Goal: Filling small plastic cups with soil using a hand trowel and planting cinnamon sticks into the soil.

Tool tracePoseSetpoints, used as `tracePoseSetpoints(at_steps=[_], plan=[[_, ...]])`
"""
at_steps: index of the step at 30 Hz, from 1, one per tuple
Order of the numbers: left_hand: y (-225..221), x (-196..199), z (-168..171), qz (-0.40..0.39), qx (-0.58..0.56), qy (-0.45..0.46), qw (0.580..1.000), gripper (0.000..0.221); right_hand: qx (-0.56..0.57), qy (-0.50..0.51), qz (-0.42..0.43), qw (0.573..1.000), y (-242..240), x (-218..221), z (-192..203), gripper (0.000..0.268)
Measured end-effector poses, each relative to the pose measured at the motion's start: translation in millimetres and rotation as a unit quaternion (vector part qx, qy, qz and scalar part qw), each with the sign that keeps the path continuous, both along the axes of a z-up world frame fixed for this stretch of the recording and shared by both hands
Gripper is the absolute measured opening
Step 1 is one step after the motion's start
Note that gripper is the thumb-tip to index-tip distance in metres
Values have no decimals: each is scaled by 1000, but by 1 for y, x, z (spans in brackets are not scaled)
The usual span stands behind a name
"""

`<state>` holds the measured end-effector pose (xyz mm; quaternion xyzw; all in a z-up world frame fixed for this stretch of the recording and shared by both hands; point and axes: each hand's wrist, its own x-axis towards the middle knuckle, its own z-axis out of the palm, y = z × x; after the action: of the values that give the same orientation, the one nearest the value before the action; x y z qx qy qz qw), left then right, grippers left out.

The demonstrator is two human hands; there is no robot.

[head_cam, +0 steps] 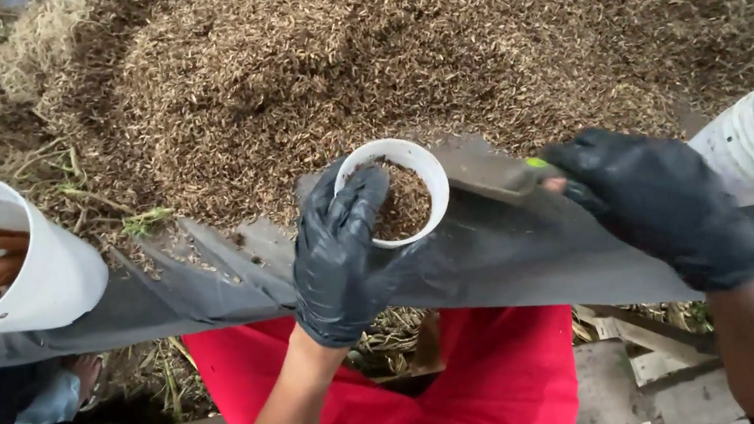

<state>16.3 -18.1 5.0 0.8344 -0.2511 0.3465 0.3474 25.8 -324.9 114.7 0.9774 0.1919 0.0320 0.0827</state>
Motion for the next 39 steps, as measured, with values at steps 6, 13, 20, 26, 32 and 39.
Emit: tracePoseSetpoints(at_steps=[6,13,20,26,32,39], plan=[[-6,2,-10,60,-87,-13,994,75,-73,-168,92,979,43,50,-34,31],[-4,5,-11,35,-90,23,995,83,-37,-183,83,979,21,68,-33,24],[-4,-1,6,9,-121,100,988,80,125,-101,-45,986,66,82,-51,36],[-3,-2,23,-7,-178,192,965,90,-43,-260,89,960,9,78,-69,35],[5,6,1,-73,-96,79,990,96,-120,-295,66,945,-6,57,-31,38],[4,7,2,-86,-120,87,985,103,-64,-306,127,941,-1,30,16,27]])
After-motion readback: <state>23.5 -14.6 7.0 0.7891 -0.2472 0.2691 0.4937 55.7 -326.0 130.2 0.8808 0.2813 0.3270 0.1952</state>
